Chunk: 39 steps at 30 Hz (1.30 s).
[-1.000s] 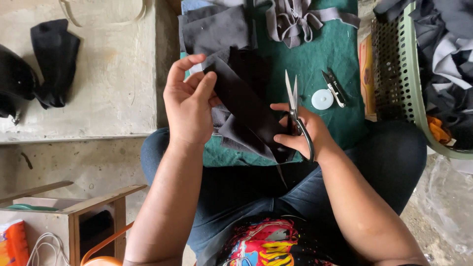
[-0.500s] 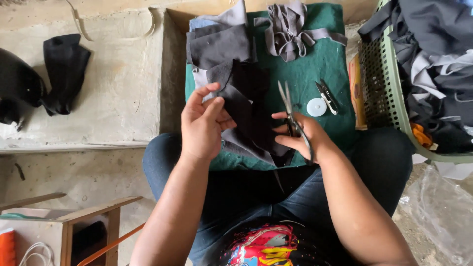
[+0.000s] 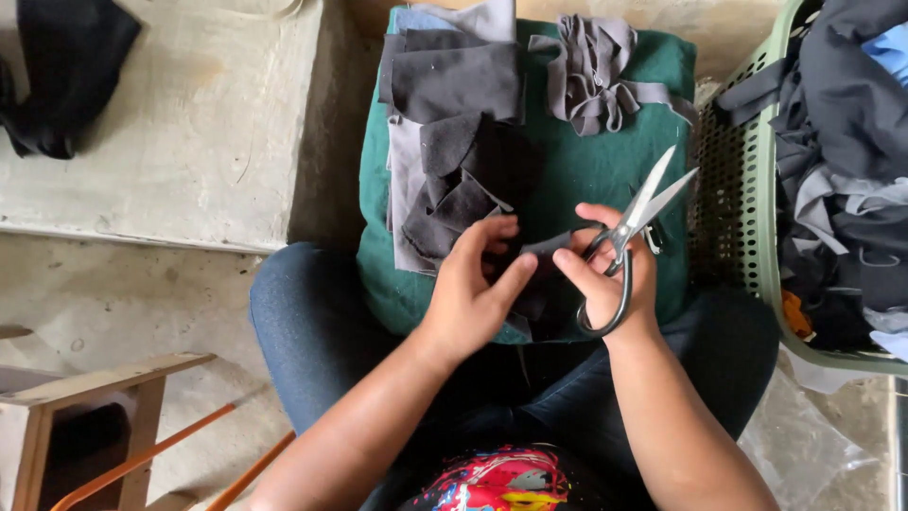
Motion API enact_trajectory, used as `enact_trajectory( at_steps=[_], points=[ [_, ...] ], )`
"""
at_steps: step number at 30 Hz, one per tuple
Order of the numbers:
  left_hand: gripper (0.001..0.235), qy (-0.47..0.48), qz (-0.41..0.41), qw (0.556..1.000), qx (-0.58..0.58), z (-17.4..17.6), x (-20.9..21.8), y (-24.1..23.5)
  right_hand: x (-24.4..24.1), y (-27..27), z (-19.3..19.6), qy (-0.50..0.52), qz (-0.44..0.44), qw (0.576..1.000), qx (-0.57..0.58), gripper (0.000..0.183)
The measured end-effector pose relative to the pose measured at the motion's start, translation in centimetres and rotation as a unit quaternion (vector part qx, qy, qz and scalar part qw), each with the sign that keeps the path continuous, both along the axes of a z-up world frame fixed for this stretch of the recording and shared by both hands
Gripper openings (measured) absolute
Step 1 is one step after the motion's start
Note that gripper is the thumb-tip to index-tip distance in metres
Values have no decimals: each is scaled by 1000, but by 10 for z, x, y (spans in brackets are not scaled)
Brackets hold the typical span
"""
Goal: The person sits cross-legged and uses scissors to cut a piece of dark gray fabric. They trim the edges and shape the fabric, occasionally adjusting its position on their lap.
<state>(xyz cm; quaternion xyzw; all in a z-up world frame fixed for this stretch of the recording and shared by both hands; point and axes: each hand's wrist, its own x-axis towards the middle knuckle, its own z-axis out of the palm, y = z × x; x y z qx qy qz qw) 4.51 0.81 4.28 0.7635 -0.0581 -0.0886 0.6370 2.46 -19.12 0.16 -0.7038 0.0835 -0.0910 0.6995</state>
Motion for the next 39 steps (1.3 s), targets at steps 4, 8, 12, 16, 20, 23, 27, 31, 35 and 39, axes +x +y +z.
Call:
enact_trajectory(
  at_steps=[4, 8, 12, 16, 20, 23, 27, 31, 35, 39],
  points=[
    [13, -171, 135, 976, -17, -19, -33, -10, 14, -1, 16, -42, -27, 999, -19, 58],
    [50, 224, -66, 922, -309, -36, -31, -22, 8, 2, 33, -89, -14, 994, 63, 63],
    [63, 370, -68, 749, -546, -27, -6, -24, -29, 3, 45, -48, 29, 996, 73, 70],
    [42, 330, -44, 775, -536, -11, 6, -14, -49, 8, 13, -27, 43, 998, 39, 68],
    [41, 318, -59, 797, -510, -33, 8, -5, -68, 2, -20, -5, 54, 998, 19, 67],
    [40, 309, -63, 810, -495, -45, 6, -4, -76, 0, -26, 4, 66, 998, 23, 65],
    [37, 280, -37, 819, -499, -59, 12, -5, -72, -3, -22, 1, 81, 997, -1, 67],
    [37, 272, -42, 825, -493, -59, 6, -7, -60, 2, -12, -6, 69, 998, 0, 68],
    [34, 279, -57, 853, -438, -69, -1, -10, -42, 15, 10, 5, 11, 1000, -11, 65],
    [32, 230, -78, 894, -377, -93, -7, -13, -20, 33, 19, -28, -43, 996, 71, 62]
  ],
)
